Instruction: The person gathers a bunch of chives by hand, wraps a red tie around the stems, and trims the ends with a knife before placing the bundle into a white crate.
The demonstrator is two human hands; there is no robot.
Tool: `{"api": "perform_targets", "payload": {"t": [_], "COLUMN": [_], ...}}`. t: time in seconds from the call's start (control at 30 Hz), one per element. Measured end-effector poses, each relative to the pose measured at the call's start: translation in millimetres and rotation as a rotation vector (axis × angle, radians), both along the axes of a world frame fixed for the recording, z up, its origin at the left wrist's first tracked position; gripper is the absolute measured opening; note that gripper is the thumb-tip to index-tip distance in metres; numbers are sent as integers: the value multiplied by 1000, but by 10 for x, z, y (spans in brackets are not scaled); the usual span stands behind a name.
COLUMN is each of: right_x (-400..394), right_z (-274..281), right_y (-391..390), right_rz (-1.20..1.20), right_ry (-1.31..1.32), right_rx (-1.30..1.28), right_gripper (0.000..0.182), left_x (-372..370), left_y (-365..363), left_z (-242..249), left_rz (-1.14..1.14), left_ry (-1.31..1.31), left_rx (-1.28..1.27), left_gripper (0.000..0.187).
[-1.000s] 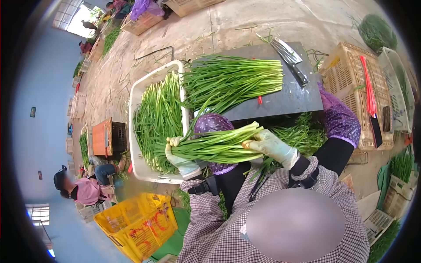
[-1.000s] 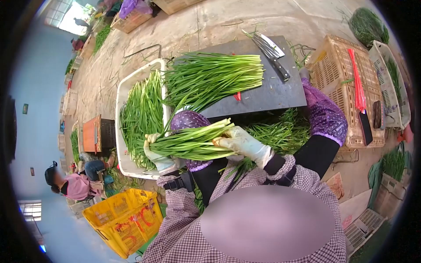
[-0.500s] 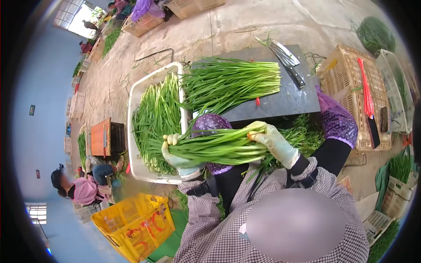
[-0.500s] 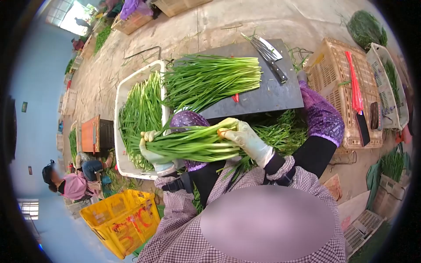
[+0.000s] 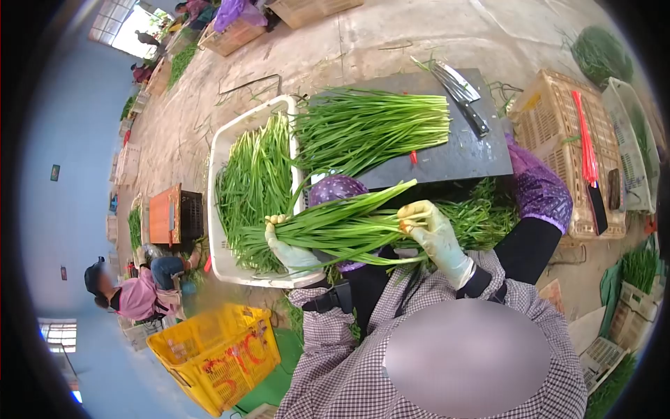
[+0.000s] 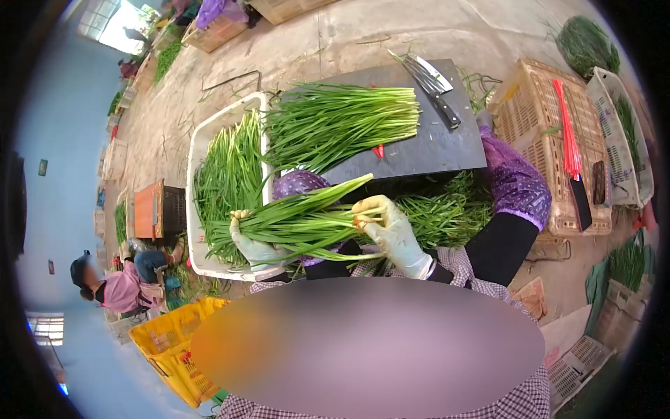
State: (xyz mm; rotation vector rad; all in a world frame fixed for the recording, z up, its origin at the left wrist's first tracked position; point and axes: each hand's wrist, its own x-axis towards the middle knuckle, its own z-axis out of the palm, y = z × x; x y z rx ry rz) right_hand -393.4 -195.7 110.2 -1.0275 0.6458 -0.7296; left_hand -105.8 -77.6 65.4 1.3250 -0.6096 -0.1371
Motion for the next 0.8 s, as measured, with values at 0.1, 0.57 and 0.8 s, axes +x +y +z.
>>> {"api": "perform_targets", "payload": {"t": [0.1,0.57,0.8], "right_x": [-133,496,216], "right_z": [53,94,248], "right_y": [-122,-109,-103], "right_rz": [122,-226,-305], "right_ry": [35,564,223], "right_rx": [-55,-876,-516], "right_gripper": [23,24,23], "left_x": [75,-1978,-3034], "left_y": [24,-892,-1185], "left_z": [-31,868,742], "left_rz": [-144,-710,-1086], "left_ry": [365,32,-20], "left_rx": [-289,272,382], "left_gripper": [41,27,27]}}
